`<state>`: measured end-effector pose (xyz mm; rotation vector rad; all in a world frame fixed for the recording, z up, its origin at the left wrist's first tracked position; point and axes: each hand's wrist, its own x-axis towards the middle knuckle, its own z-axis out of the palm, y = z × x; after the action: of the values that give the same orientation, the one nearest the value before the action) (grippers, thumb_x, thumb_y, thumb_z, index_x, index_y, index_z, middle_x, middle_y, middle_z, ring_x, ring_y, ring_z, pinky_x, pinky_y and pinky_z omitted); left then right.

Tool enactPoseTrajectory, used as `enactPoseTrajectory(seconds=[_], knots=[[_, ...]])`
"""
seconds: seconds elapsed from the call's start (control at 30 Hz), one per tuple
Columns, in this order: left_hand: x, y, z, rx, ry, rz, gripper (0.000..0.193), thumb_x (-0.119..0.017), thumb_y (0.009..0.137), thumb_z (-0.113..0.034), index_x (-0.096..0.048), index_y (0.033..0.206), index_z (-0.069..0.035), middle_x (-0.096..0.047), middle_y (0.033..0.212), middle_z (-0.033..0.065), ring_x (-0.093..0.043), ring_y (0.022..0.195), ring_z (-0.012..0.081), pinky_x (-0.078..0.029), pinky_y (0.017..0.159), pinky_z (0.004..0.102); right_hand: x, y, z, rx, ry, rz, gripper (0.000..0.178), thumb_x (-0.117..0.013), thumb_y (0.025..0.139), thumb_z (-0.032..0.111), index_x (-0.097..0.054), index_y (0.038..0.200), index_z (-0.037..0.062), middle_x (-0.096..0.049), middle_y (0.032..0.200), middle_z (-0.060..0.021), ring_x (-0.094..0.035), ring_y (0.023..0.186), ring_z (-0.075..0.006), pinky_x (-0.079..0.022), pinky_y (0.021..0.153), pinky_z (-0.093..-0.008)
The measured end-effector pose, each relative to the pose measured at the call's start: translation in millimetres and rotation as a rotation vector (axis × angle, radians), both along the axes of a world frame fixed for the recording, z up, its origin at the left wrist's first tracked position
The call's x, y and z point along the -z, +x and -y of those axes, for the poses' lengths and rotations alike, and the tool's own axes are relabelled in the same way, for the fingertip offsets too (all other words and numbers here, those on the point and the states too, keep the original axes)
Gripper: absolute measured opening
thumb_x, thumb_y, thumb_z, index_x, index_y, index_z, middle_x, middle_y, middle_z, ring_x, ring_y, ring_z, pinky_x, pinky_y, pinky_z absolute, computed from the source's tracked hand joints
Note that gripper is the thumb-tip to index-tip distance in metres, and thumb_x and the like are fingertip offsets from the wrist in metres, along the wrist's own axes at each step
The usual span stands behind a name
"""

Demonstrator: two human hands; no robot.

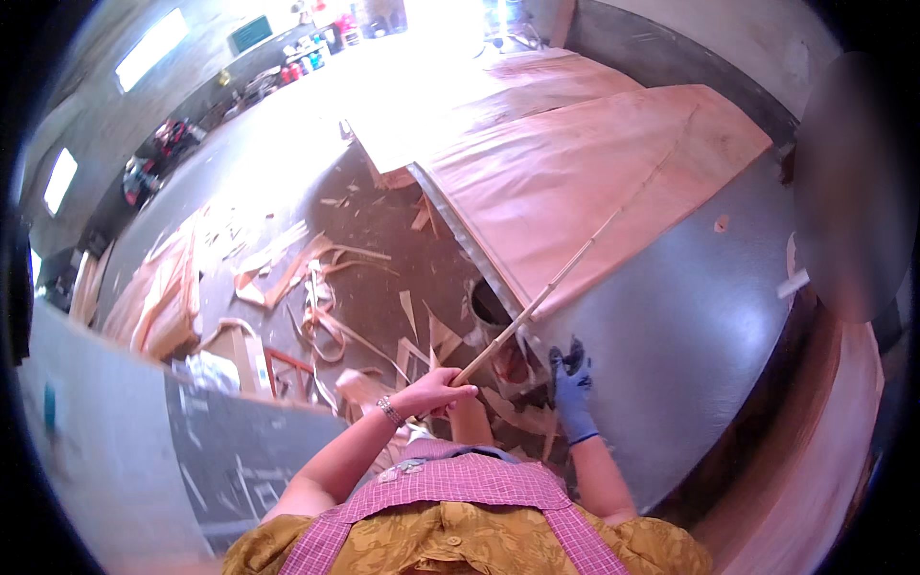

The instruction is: The person selects thin sheets of wood veneer, arranges them on a work surface, and repairs defects or joins pieces using small adhesive strips and a hand tool to trim material.

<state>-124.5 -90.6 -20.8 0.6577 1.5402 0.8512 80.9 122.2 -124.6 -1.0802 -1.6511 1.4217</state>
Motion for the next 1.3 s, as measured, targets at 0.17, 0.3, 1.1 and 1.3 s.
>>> enactPoseTrajectory(seconds=[0.17, 0.3, 1.1, 1.3], knots=[[12, -132, -13, 0.070, 0.147, -0.317, 0.037, -0.070, 0.089, -0.040, -0.059, 0.090, -0.005, -0.056, 0.068, -0.0001, -0.054, 0.058, 0.0092, -0.045, 0.051, 0.0278, -33, -124, -33, 0.259, 0.285, 0.632, 0.094, -0.068, 0.085, 0.053, -0.030, 0.146, -0.0064, -0.045, 0.141, -0.0290, -0.052, 0.123, -0.0417, -0.041, 0.104, -0.0449], [7, -221, -48, 0.107, 0.190, -0.446, 0.038, -0.071, 0.088, -0.038, -0.059, 0.085, -0.002, -0.061, 0.072, 0.0050, -0.059, 0.067, 0.0129, -0.048, 0.062, 0.0322, -58, -216, -83, 0.365, 0.119, 0.935, 0.109, -0.060, 0.082, 0.069, -0.019, 0.150, -0.0067, -0.032, 0.146, -0.0359, -0.047, 0.128, -0.0470, -0.043, 0.104, -0.0474], [61, -558, -412, 0.639, 0.150, -0.581, 0.071, -0.076, 0.077, -0.046, -0.047, 0.126, -0.003, -0.067, 0.095, 0.0233, -0.066, 0.093, 0.0393, -0.052, 0.080, 0.0448, -91, -558, -305, 0.418, -0.113, -0.290, 0.062, -0.069, 0.087, 0.001, -0.044, 0.144, 0.0006, -0.060, 0.123, 0.0003, -0.057, 0.102, -0.0080, -0.046, 0.090, -0.0234], [131, -593, -418, 0.615, 0.448, 0.046, 0.114, -0.087, 0.072, -0.026, -0.008, 0.150, -0.001, -0.041, 0.142, 0.0188, -0.064, 0.105, 0.0267, -0.054, 0.083, 0.0337, -109, -704, -371, 0.170, -0.210, -0.144, 0.062, -0.071, 0.086, 0.003, -0.045, 0.143, -0.0018, -0.057, 0.134, -0.0056, -0.053, 0.118, -0.0104, -0.043, 0.100, -0.0249]])
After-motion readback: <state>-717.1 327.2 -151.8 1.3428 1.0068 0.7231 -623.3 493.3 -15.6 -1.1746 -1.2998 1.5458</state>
